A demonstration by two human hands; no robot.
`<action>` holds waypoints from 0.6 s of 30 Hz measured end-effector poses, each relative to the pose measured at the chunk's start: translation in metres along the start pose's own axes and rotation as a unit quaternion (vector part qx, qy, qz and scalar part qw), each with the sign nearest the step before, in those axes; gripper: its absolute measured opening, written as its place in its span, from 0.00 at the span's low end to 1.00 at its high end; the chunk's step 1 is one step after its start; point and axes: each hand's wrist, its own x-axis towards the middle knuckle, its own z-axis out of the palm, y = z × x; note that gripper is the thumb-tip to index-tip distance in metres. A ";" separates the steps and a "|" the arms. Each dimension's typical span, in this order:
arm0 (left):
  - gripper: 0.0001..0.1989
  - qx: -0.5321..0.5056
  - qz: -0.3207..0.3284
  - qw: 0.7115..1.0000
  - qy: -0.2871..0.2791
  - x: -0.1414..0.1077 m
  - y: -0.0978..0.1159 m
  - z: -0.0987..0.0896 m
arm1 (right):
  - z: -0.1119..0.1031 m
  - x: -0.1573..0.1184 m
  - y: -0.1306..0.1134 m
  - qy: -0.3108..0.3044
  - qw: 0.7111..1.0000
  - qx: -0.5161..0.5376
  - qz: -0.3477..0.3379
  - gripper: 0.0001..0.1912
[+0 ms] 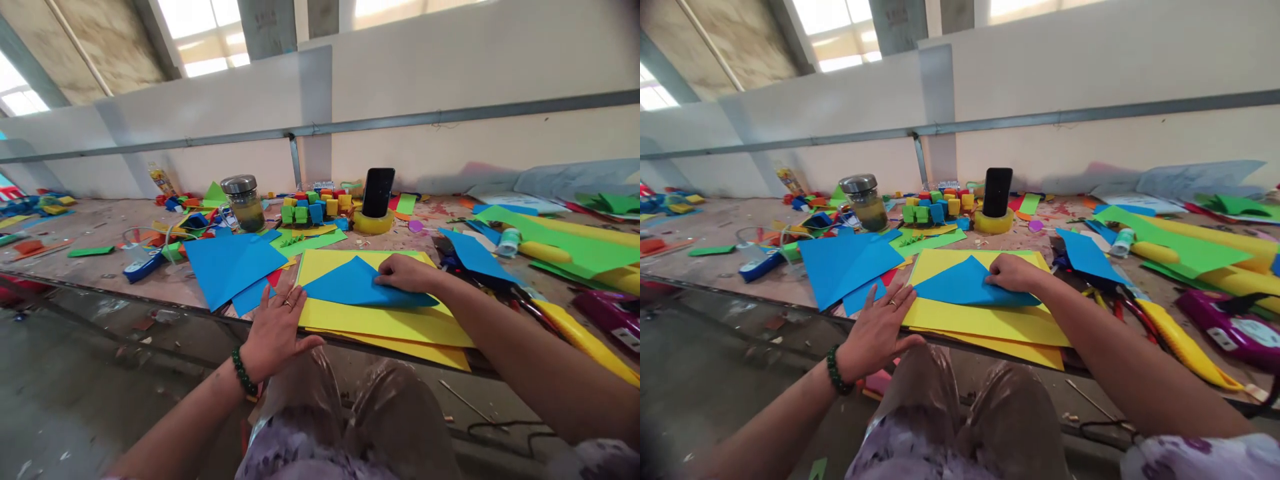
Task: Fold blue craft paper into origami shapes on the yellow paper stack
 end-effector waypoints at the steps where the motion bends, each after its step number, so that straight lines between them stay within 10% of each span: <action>1: 0.48 0.005 -0.021 1.000 0.013 0.002 0.005 -0.003 | 0.000 0.000 0.000 0.000 1.000 -0.005 -0.003 0.18; 11: 0.45 -0.157 0.073 0.984 -0.040 0.037 0.053 -0.002 | -0.001 -0.019 -0.032 0.060 0.991 -0.111 0.047 0.10; 18: 0.46 -0.226 0.073 0.971 0.003 0.037 0.049 0.010 | 0.055 -0.049 -0.088 0.132 0.942 -0.277 -0.139 0.08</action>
